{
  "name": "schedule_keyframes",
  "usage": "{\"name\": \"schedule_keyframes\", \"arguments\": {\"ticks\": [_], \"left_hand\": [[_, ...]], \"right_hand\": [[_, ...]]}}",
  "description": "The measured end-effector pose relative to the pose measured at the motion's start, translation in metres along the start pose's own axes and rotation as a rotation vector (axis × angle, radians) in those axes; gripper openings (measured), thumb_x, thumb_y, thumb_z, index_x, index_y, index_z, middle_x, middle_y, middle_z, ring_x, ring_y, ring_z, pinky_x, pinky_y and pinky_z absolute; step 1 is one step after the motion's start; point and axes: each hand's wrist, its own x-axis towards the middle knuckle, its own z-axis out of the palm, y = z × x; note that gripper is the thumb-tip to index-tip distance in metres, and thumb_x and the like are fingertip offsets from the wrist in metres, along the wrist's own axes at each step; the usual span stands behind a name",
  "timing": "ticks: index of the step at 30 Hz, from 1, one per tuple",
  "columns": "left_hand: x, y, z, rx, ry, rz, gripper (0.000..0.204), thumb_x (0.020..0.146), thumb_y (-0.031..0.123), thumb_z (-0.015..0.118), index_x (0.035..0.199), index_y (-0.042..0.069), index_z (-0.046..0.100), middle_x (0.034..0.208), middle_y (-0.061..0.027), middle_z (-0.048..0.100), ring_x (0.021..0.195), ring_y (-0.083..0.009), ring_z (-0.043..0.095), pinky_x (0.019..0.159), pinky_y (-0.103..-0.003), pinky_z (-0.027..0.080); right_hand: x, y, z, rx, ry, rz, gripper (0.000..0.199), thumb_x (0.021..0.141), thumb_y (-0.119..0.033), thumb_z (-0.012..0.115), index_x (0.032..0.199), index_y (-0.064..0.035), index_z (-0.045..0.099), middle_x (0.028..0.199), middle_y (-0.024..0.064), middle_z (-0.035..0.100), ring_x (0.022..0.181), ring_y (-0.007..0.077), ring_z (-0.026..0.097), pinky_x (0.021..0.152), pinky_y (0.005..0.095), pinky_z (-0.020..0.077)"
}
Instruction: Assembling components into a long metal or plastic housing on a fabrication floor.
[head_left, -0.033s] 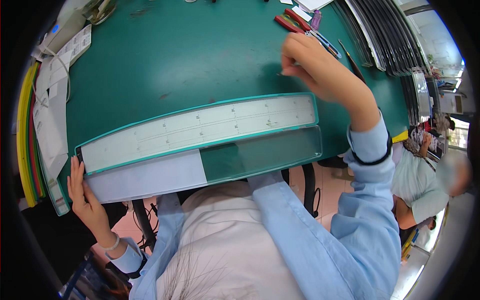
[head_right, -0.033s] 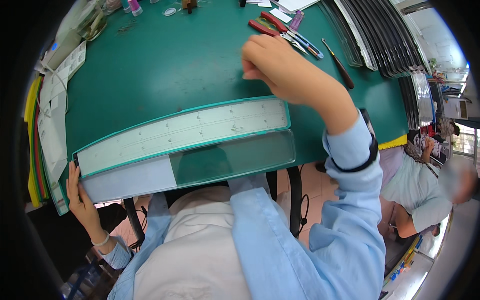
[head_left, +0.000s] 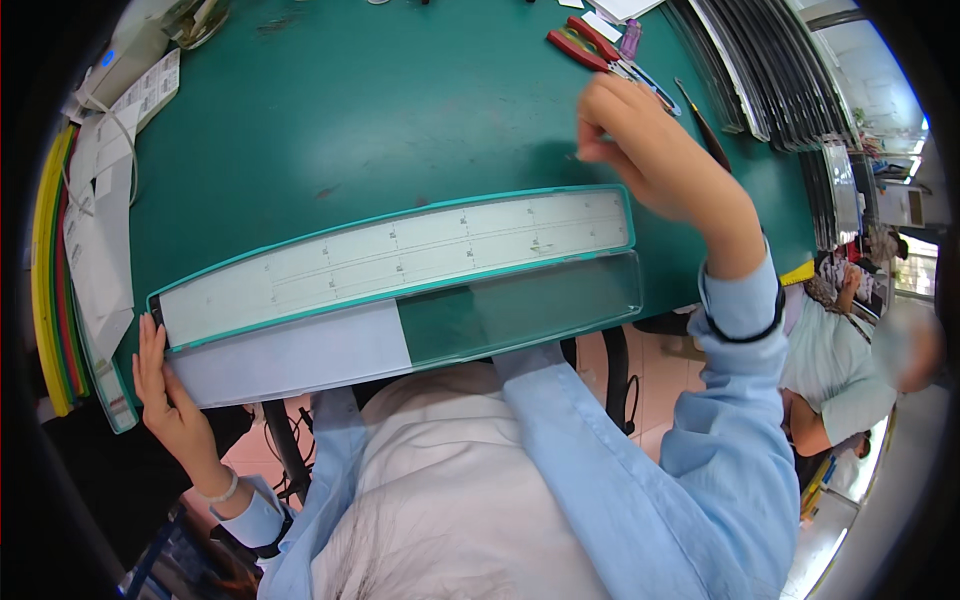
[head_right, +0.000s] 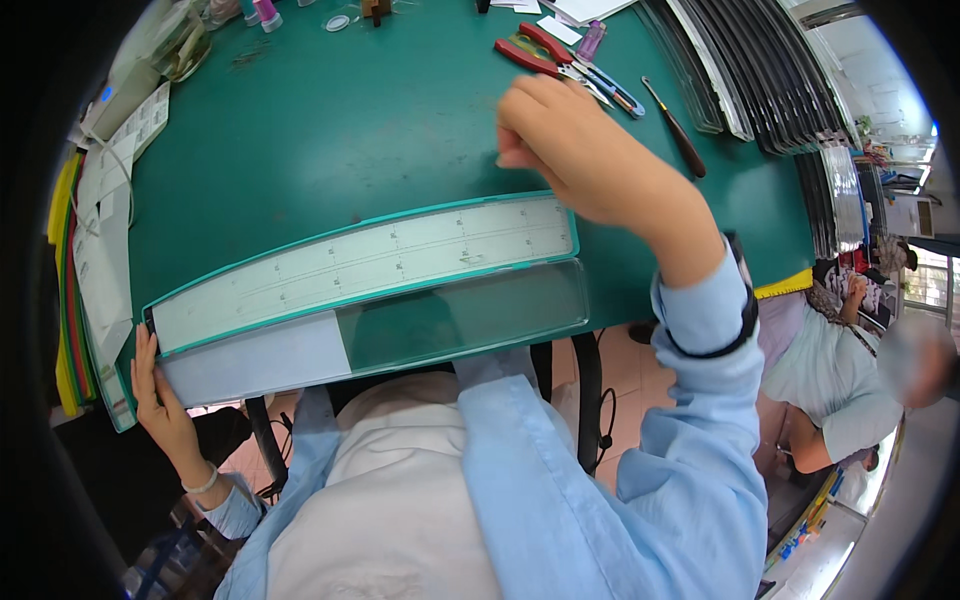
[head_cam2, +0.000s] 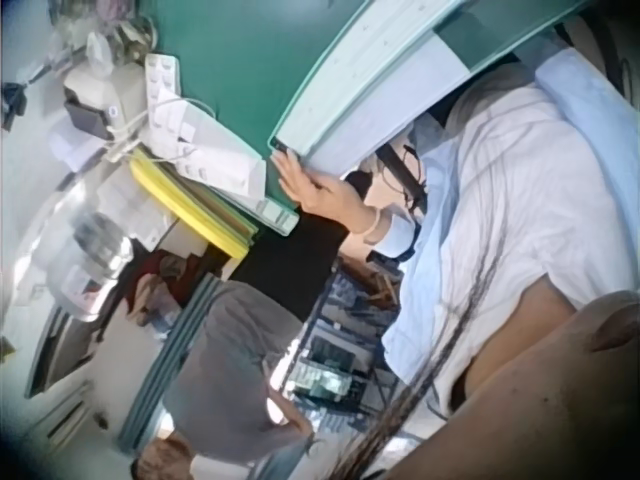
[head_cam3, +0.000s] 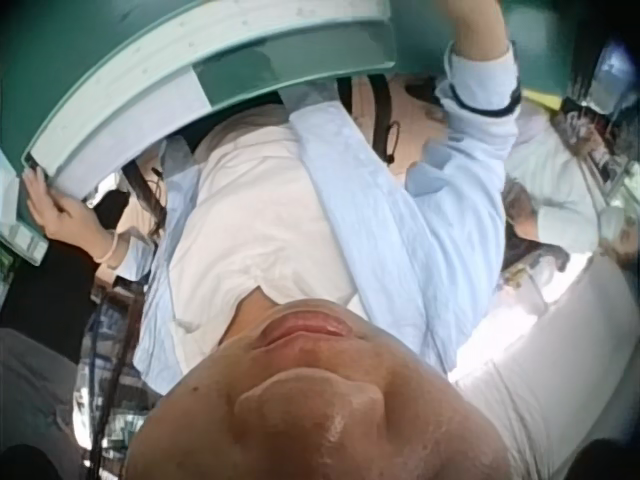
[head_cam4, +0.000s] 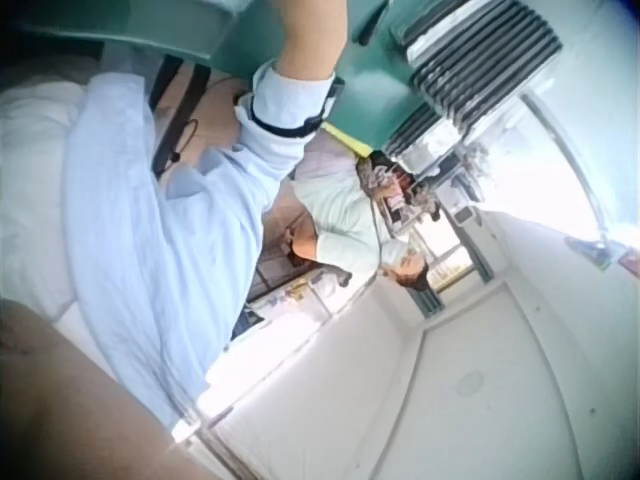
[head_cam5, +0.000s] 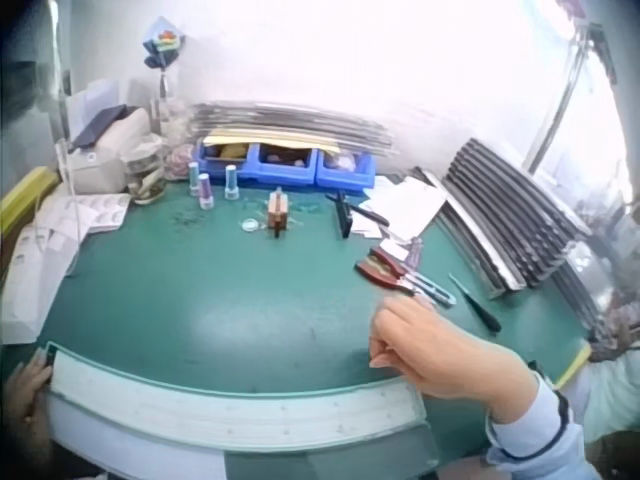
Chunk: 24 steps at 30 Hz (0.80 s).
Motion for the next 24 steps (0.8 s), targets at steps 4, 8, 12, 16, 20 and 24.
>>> {"name": "schedule_keyframes", "arguments": {"ticks": [4,8,12,16,20,24], "left_hand": [[0.001,-0.003,0.002,0.002,-0.005,0.035,0.035,0.094,-0.003,0.039,0.123,0.001,0.059,0.135,-0.0127,0.055,0.128,-0.0260,0.049,0.112,-0.042,0.027],[0.003,-0.003,-0.002,0.017,-0.021,0.046,0.036,0.094,-0.003,0.039,0.124,0.001,0.059,0.135,-0.0129,0.055,0.129,-0.0259,0.049,0.112,-0.042,0.027],[0.003,-0.004,0.002,-0.006,-0.027,0.044,0.036,0.094,-0.004,0.038,0.124,0.001,0.058,0.135,-0.0129,0.054,0.129,-0.0260,0.048,0.112,-0.042,0.027],[0.002,-0.001,-0.006,0.009,-0.029,0.032,0.036,0.095,-0.004,0.038,0.125,0.001,0.058,0.135,-0.0128,0.054,0.129,-0.0264,0.048,0.112,-0.043,0.027],[0.002,-0.003,0.003,-0.001,-0.043,0.042,0.036,0.095,-0.004,0.038,0.125,0.001,0.058,0.135,-0.0125,0.055,0.129,-0.0264,0.048,0.112,-0.043,0.027],[0.003,0.001,-0.002,0.030,-0.041,0.053,0.035,0.096,-0.003,0.039,0.124,0.002,0.059,0.135,-0.0118,0.055,0.127,-0.0261,0.050,0.112,-0.043,0.029]], "right_hand": [[-0.037,-0.036,-0.002,-0.052,-0.027,0.136,0.021,0.075,0.003,0.062,0.085,-0.0042,0.045,0.089,0.0112,0.048,0.085,0.0297,0.047,0.078,0.0357,0.0362],[-0.053,-0.048,0.016,-0.046,0.023,0.210,0.013,0.081,-0.003,0.060,0.083,-0.0054,0.047,0.083,0.0098,0.047,0.082,0.0273,0.047,0.075,0.0355,0.0357],[-0.056,-0.054,0.021,-0.075,0.031,0.275,0.018,0.074,0.004,0.060,0.082,-0.0045,0.046,0.085,0.0104,0.047,0.083,0.0281,0.047,0.075,0.0356,0.0357],[-0.052,-0.055,0.022,-0.117,0.030,0.283,0.019,0.071,0.006,0.059,0.081,-0.0033,0.045,0.086,0.0112,0.047,0.083,0.0290,0.046,0.075,0.0357,0.0357],[-0.053,-0.059,0.022,-0.148,0.002,0.315,0.018,0.072,0.006,0.058,0.081,-0.0033,0.045,0.086,0.0112,0.047,0.083,0.0290,0.046,0.076,0.0355,0.0359],[-0.053,-0.059,0.020,-0.132,-0.007,0.304,0.021,0.071,0.006,0.061,0.084,-0.0040,0.047,0.088,0.0106,0.048,0.085,0.0286,0.048,0.078,0.0352,0.0363]]}}
